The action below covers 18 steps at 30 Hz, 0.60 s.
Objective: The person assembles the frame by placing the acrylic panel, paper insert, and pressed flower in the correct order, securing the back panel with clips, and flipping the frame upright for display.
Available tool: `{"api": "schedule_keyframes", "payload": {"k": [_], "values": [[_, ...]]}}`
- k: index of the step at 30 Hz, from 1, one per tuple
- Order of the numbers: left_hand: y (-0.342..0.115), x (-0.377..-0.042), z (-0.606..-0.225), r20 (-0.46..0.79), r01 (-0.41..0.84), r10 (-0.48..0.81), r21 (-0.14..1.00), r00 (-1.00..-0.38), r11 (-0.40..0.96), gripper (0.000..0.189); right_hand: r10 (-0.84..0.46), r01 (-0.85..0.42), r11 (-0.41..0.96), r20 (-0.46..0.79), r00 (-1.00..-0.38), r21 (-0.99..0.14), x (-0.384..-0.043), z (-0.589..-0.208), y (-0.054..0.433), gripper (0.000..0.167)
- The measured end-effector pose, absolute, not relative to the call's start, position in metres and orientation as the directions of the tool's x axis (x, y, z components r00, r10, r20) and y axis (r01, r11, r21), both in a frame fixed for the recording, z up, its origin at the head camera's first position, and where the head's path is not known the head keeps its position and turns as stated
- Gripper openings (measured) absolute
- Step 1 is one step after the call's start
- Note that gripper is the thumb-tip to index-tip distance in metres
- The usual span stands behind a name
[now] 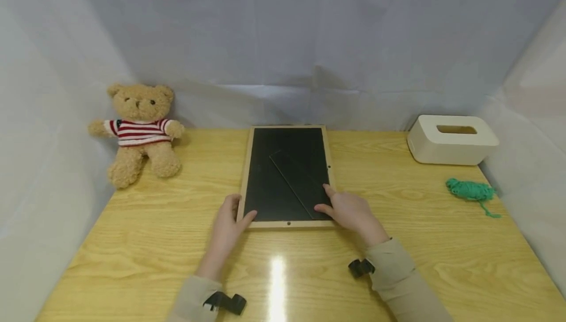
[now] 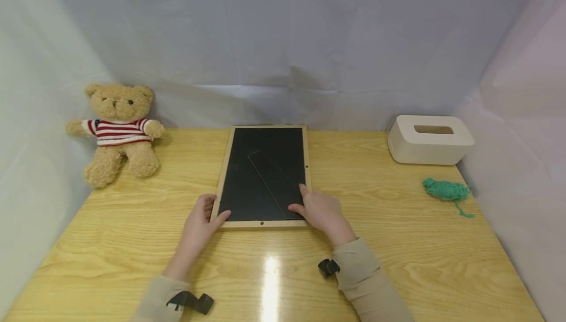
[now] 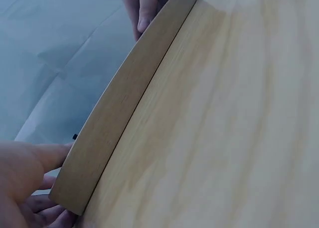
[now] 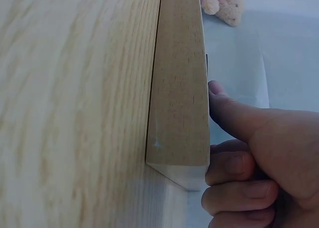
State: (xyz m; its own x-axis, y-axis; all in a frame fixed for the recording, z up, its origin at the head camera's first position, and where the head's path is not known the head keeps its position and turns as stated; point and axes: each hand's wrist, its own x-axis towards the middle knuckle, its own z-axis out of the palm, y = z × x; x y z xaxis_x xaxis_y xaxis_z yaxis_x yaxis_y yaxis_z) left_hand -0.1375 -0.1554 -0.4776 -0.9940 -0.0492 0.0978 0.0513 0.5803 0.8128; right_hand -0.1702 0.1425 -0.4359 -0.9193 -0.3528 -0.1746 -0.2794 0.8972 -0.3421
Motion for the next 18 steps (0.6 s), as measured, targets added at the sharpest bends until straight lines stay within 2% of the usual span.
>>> {"api": "schedule_keyframes", "payload": {"k": [5,18], "values": [[-0.1496,-0.1300,-0.4780,0.149,0.033,-0.168,0.834,-0.975,0.550,0.033,-0.352,-0.275,0.894,-0.173,-0.920,-0.353,-0.1700,-0.4367,0.1432,0.076],[-0.1444,-0.1271,-0.4697,0.158,0.013,-0.208,0.823,-0.965,0.568,0.035,-0.353,-0.276,0.890,-0.165,-0.921,-0.363,-0.1699,-0.4389,0.1439,0.076]]}}
